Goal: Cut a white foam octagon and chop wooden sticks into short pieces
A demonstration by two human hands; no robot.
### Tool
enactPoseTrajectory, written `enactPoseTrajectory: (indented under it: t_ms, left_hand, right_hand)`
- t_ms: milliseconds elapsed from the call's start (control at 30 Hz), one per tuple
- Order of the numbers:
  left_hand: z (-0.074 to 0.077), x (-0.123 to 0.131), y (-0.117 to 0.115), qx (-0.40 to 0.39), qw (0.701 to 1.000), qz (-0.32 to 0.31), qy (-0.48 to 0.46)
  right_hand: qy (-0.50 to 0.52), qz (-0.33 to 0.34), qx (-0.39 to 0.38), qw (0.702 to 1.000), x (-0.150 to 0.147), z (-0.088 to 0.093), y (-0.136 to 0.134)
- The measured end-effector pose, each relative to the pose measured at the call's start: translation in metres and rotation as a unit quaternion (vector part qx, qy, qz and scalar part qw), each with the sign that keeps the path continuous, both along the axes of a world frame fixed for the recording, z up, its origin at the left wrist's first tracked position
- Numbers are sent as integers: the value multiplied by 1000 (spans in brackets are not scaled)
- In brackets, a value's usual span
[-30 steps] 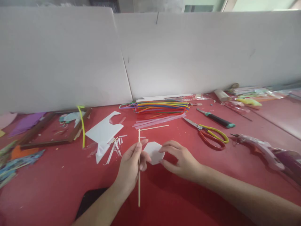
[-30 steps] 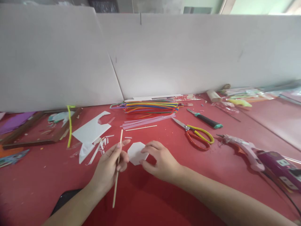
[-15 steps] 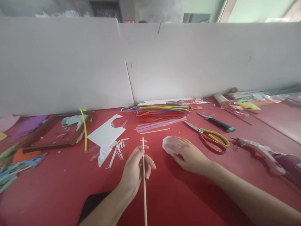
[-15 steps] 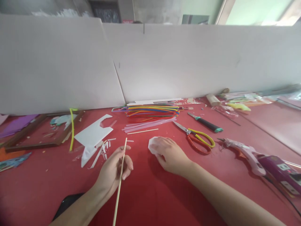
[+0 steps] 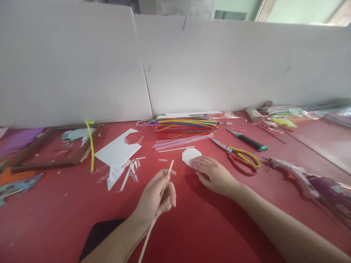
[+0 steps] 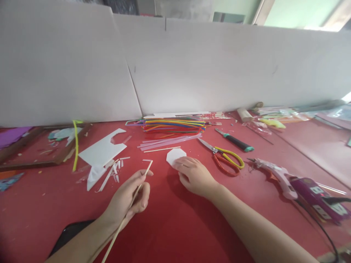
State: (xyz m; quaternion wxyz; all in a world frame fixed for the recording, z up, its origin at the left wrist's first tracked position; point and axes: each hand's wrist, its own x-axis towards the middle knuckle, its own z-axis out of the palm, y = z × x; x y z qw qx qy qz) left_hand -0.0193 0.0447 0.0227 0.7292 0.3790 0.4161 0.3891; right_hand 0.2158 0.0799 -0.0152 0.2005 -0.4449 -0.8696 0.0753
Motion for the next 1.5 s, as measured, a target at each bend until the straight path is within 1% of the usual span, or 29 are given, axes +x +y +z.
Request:
enactPoseTrajectory:
  t_ms: [133, 200, 300, 333, 367, 400, 467, 500, 600, 700, 867, 967, 1033, 1200, 1267, 1333, 1367, 1400, 1467, 1500]
  left_hand:
    - [-3, 0, -2, 14, 1000, -15, -4]
    - [-5, -1, -2, 20, 999, -20, -15]
    - [-6, -2, -2, 21, 999, -20, -43]
    - [-5, -2, -2, 18, 998, -21, -49]
    - [-4, -2, -2, 15, 998, -20, -53]
    - [-3, -2, -1, 14, 998, -19, -58]
    - [-1, -2, -1, 11, 997, -14, -73]
    - [0, -2, 0, 8, 997, -10, -82]
    - [0, -3, 3, -25, 995, 6, -101]
    - [1, -6, 7, -60, 991, 30, -112]
    - [2, -9, 10, -73, 987, 32, -143]
    - [1, -7, 9, -81, 986, 42, -137]
    - [1, -5, 8, -93, 986, 56, -129]
    - [2, 1, 10, -109, 986, 77, -104]
    - [2, 2, 11, -109, 986, 83, -93]
    - [0, 3, 12, -104, 987, 86, -84]
    - [-2, 3, 12, -99, 988, 86, -81]
    - [-3, 3, 11, -91, 989, 84, -79]
    - [-7, 4, 9, -71, 993, 68, -71]
    - [-9, 5, 7, -62, 995, 53, -64]
  right_hand:
    - [-19, -103, -9, 995, 11, -8, 8]
    - [-26, -124, 0, 992, 16, -9, 13]
    - [-60, -161, 22, 985, 27, -2, 18]
    - [-84, -189, 25, 978, 33, 2, 19]
    - [-124, -237, 12, 963, 40, 5, 20]
    - [-139, -271, 2, 952, 48, 9, 20]
    - [-161, -323, -18, 932, 66, 12, 19]
    - [-173, -338, -32, 925, 74, 13, 18]
    - [-202, -334, -82, 917, 91, 13, 14]
    - [-221, -325, -113, 912, 100, 16, 11]
    - [-260, -361, -166, 880, 114, 25, 13]
    - [-263, -359, -193, 875, 118, 26, 15]
    - [-252, -373, -197, 871, 119, 27, 16]
    - [-189, -444, -188, 856, 125, 35, 15]
    - [-148, -472, -161, 854, 126, 40, 15]
    - [-90, -488, -120, 860, 119, 43, 13]
    - [-54, -486, -103, 866, 111, 43, 12]
    - [-11, -465, -100, 880, 100, 42, 10]
    - [75, -397, -135, 905, 70, 36, 3]
    - [110, -364, -157, 911, 52, 31, -2]
